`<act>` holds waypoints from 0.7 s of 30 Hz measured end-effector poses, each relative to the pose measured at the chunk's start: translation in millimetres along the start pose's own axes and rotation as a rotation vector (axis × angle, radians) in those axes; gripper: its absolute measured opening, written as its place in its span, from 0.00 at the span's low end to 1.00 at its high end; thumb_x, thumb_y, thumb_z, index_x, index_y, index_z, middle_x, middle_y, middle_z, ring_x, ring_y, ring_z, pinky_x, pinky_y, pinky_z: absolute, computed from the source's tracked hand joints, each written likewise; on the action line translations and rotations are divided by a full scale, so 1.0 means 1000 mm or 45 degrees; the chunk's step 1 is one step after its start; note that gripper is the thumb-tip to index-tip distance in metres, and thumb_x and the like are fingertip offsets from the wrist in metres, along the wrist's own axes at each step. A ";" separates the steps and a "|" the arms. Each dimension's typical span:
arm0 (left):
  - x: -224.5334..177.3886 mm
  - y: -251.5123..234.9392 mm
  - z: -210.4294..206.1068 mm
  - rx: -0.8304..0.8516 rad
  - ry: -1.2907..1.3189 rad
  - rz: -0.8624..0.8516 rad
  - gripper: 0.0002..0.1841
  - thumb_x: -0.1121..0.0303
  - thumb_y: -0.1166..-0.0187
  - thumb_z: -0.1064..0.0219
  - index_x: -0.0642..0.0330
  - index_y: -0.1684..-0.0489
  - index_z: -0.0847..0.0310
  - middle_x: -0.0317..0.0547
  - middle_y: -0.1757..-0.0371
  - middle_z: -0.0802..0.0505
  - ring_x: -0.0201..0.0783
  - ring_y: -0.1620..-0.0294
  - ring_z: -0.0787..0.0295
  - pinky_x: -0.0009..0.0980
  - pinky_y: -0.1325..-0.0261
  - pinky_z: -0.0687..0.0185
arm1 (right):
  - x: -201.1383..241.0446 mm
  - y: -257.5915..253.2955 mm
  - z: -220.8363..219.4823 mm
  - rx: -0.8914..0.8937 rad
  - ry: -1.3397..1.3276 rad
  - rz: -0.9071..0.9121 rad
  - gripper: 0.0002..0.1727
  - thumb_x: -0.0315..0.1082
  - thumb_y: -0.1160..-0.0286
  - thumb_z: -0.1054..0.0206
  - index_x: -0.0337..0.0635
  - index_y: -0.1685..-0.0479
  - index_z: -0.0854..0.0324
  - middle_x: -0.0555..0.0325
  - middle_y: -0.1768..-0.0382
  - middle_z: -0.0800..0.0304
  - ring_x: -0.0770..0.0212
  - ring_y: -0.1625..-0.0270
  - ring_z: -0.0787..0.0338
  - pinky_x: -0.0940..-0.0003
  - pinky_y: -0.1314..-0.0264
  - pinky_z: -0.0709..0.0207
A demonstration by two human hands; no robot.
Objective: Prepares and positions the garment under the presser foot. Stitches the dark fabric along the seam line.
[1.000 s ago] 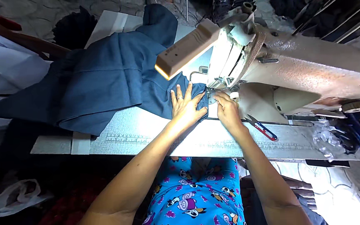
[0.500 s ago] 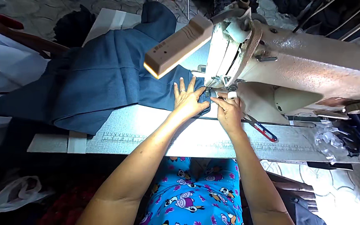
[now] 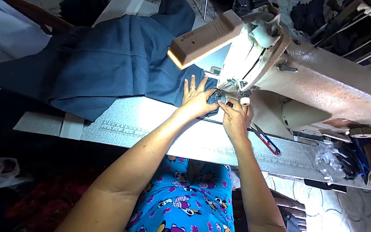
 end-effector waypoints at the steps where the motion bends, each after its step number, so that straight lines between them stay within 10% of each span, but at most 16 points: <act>1: 0.000 -0.001 0.001 0.004 0.001 -0.001 0.33 0.41 0.20 0.36 0.38 0.15 0.27 0.51 0.02 0.54 0.67 0.04 0.75 0.69 0.12 0.88 | 0.000 -0.001 -0.001 -0.004 0.001 0.000 0.25 0.19 0.25 0.41 0.54 0.40 0.06 0.40 0.31 0.13 0.27 0.20 0.26 0.25 0.15 0.52; 16: 0.008 0.013 0.011 -0.126 0.232 -0.194 0.35 0.41 0.22 0.33 0.41 0.15 0.27 0.62 0.03 0.55 0.70 0.04 0.72 0.72 0.12 0.83 | -0.010 0.001 -0.002 -0.201 -0.261 -0.029 0.16 0.22 0.25 0.39 0.38 0.50 0.05 0.37 0.41 0.08 0.35 0.31 0.15 0.40 0.25 0.29; 21: 0.037 0.023 0.025 -0.673 0.563 -0.503 0.22 0.61 0.13 0.43 0.63 0.27 0.19 0.64 0.18 0.23 0.57 0.15 0.29 0.52 0.16 0.35 | 0.008 0.003 0.006 -0.111 -0.457 0.124 0.16 0.30 0.21 0.38 0.34 0.44 0.08 0.43 0.46 0.06 0.46 0.40 0.11 0.49 0.33 0.24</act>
Point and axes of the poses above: each hand's wrist, its own y-axis away from the middle knuckle, its own z-axis out of the back of the hand, x = y × z, the point moved 2 cm from there along -y, towards the middle knuckle
